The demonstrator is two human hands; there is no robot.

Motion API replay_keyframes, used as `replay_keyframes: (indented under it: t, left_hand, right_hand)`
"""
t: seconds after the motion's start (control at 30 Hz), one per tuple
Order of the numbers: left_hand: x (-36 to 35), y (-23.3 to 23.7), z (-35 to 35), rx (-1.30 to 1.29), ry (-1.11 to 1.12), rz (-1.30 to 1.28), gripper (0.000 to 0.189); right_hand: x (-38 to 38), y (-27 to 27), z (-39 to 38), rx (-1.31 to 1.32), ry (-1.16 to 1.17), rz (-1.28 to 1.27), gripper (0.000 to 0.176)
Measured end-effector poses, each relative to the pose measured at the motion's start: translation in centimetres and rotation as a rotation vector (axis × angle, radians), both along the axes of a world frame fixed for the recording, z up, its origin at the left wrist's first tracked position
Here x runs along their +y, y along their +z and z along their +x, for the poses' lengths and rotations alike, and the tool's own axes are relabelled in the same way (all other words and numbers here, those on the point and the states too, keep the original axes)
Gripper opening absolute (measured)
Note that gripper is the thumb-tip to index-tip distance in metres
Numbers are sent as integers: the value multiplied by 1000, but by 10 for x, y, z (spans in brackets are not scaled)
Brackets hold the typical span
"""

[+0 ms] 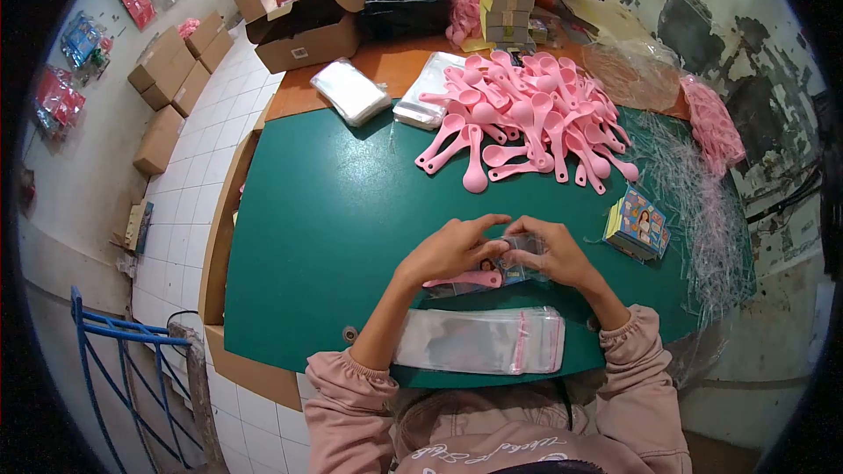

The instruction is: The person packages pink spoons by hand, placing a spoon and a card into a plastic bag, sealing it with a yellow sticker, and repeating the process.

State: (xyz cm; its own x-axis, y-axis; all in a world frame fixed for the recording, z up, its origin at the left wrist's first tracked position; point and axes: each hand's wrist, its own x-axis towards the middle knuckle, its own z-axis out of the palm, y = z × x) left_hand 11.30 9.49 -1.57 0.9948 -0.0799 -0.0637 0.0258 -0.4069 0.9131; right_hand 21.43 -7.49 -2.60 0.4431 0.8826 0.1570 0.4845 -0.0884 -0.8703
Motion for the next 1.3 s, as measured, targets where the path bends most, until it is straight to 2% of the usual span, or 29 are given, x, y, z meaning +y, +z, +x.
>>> replay_keyframes:
  t: [0.03,0.1,0.13,0.2,0.23,0.27,0.3,0.37,0.47,0.53,0.57,0.6,0.63,0.67,0.7,0.73,0.77,0.8,0.83,0.9,0.97,1.03,1.07,1.13,1.17,1.23,1.27,1.3]
  left_hand:
    - [-1,0,0,-5,38,86,46]
    - [2,3,-1,32,34,130,48]
    - [5,5,-2,68,34,172,51]
    - [19,15,-6,122,-10,184,51]
    - [28,18,-11,176,-54,193,52]
    - [39,8,-14,57,-114,146,51]
    - [44,7,-18,55,-112,148,51]
    - [50,8,-23,85,-94,-199,51]
    - [51,20,-26,131,-27,-212,51]
    - [47,16,-30,130,6,-211,50]
    - [42,8,-30,38,114,-86,51]
    - [36,5,-30,-56,225,41,51]
    - [28,4,-30,-67,235,44,51]
    - [17,2,-31,-7,249,-164,55]
    - [7,-1,-33,55,257,-373,59]
    - [-4,-2,-38,55,255,-373,59]
    - [-16,-2,-45,100,221,-592,61]
    - [-23,-2,-49,149,189,-813,65]
    - [-23,-3,-49,162,189,-817,65]
    - [-15,-3,-45,298,184,-885,69]
    - [-11,-11,-44,274,189,-857,66]
    - [-4,-6,-45,298,183,-623,56]
    - [-1,-2,-44,297,179,-622,56]
    - [2,5,-42,168,517,211,37]
    - [5,-3,-39,171,515,210,37]
    - [12,-28,-32,-486,710,680,32]
    - [15,-35,-29,-480,714,683,32]
    - [16,-36,-24,-433,607,556,35]
  right_hand:
    - [-1,3,2,0,-3,2,29]
    - [-4,13,5,213,32,-360,29]
    - [-5,8,7,213,31,-358,29]
    - [-8,-7,12,354,-13,-50,27]
    - [-10,-6,14,354,-11,-49,27]
    - [-12,-5,17,458,-61,-7,25]
    - [-12,-2,20,561,-110,38,24]
    - [-13,10,19,640,-101,47,24]
    - [-12,25,14,737,-83,9,19]
    - [-16,20,17,595,-58,-11,16]
    - [-17,19,20,586,-49,-13,16]
    - [-18,19,22,379,-160,7,16]
    - [-18,16,25,175,-269,31,16]
    - [-18,8,26,7,-367,91,24]
    - [-15,12,22,4,-363,93,24]
    - [-10,20,12,-58,-319,137,29]
    - [-7,28,3,-117,-279,180,34]
    - [-7,37,-5,-88,-97,117,38]
    - [-6,35,-11,-78,-101,110,38]
    - [-3,32,-19,-254,70,147,36]
    - [-3,24,-22,-303,78,124,33]
    - [-2,17,-29,-310,0,20,30]
    - [0,14,-31,-312,-4,21,30]
    - [5,7,-37,-295,-89,15,28]
    - [7,7,-38,-293,-90,14,28]
    - [13,6,-38,-470,-144,48,29]
    - [16,4,-38,-466,-138,49,29]
    - [18,2,-35,-510,-172,57,28]
